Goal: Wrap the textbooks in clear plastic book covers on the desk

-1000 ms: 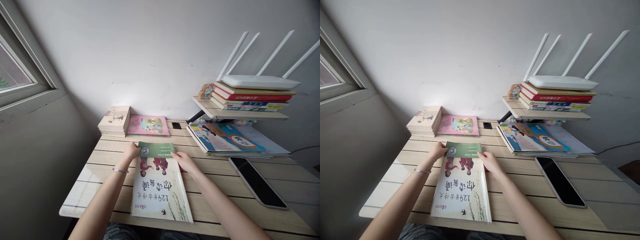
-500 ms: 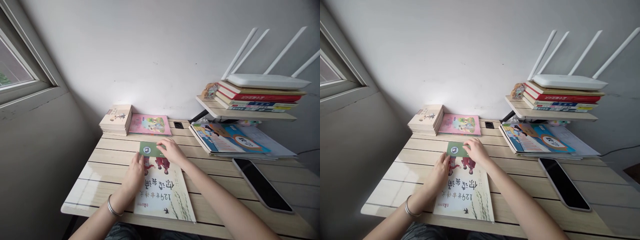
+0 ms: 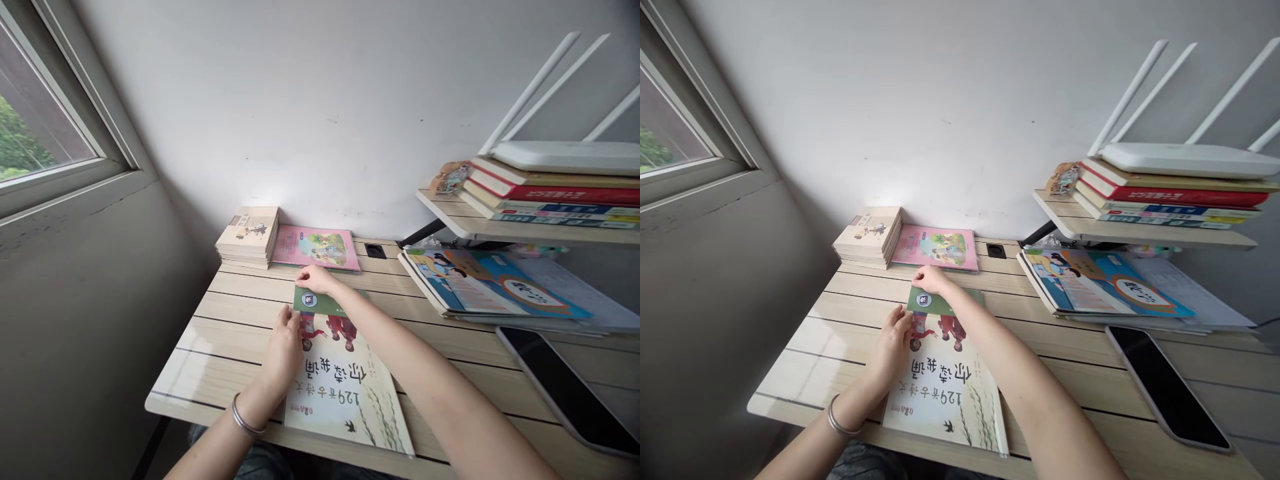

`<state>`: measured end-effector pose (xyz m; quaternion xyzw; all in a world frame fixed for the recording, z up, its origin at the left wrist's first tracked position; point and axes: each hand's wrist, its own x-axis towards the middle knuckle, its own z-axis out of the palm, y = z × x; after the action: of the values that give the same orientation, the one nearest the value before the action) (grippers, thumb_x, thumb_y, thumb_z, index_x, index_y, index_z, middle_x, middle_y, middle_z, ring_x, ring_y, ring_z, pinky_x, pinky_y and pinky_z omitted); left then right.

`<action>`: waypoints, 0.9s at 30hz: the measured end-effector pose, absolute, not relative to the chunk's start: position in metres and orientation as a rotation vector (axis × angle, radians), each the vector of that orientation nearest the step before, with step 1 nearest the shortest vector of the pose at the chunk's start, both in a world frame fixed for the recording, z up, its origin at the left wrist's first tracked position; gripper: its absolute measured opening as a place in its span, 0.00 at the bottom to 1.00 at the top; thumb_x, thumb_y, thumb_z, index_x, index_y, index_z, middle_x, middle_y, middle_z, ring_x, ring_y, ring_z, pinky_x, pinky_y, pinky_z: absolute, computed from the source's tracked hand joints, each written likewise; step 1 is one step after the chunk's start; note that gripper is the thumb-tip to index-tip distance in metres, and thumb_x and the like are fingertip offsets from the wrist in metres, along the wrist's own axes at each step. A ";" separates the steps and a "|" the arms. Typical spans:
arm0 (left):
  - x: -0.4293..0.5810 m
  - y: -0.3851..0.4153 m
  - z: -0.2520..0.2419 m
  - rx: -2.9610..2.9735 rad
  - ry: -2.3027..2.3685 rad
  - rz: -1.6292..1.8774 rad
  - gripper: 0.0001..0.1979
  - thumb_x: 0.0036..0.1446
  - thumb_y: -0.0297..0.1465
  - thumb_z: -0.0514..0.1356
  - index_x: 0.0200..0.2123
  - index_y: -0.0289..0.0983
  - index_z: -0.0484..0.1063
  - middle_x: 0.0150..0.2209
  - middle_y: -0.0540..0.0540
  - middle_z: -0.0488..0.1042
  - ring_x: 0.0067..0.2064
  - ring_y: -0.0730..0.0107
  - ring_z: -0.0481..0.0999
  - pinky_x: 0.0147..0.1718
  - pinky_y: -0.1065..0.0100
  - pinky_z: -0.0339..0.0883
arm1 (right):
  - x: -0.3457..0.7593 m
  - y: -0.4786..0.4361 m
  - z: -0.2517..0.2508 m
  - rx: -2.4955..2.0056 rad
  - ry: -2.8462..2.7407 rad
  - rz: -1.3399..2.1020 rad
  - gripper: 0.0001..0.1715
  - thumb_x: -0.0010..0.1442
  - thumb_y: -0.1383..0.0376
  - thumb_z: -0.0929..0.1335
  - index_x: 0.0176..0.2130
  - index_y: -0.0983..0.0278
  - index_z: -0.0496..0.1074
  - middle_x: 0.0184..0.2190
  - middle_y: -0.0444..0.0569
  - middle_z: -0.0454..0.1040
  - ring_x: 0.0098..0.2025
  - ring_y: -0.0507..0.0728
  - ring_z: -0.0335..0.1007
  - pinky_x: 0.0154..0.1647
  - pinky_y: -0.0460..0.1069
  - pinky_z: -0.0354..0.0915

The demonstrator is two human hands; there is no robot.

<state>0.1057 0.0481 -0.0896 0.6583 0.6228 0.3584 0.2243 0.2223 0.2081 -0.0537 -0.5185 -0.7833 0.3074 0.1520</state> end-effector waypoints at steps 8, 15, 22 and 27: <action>0.097 0.051 -0.085 1.964 1.682 0.939 0.20 0.54 0.20 0.47 0.49 0.34 0.68 0.54 0.36 0.66 0.54 0.59 0.70 0.54 0.55 0.64 | 0.211 0.211 -0.055 -1.532 -2.243 0.866 0.06 0.52 0.65 0.71 0.27 0.65 0.77 0.28 0.48 0.79 0.31 0.53 0.72 0.28 0.44 0.60; 0.100 0.040 -0.084 2.127 1.746 0.750 0.24 0.56 0.20 0.44 0.55 0.33 0.63 0.62 0.34 0.58 0.61 0.56 0.63 0.54 0.55 0.65 | 0.207 0.204 -0.055 -1.559 -2.240 0.777 0.06 0.52 0.65 0.70 0.26 0.65 0.76 0.30 0.49 0.79 0.32 0.53 0.72 0.31 0.45 0.61; 0.095 0.013 -0.088 2.440 1.695 0.426 0.29 0.62 0.34 0.46 0.64 0.28 0.50 0.66 0.33 0.46 0.66 0.53 0.50 0.61 0.52 0.52 | 0.209 0.193 -0.059 -1.506 -2.295 0.622 0.11 0.52 0.57 0.70 0.32 0.63 0.74 0.35 0.49 0.76 0.37 0.55 0.70 0.37 0.46 0.61; 0.095 0.011 -0.086 2.475 1.756 0.380 0.31 0.62 0.36 0.47 0.65 0.28 0.48 0.67 0.35 0.44 0.67 0.52 0.47 0.62 0.51 0.49 | 0.207 0.194 -0.066 -1.497 -2.323 0.488 0.21 0.46 0.48 0.73 0.32 0.61 0.72 0.37 0.49 0.73 0.43 0.59 0.67 0.42 0.50 0.59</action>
<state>0.0947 0.0114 -0.0859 0.8085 0.5737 0.1240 0.0415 0.2067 0.1937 -0.0655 -0.5258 -0.8163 0.1713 0.1669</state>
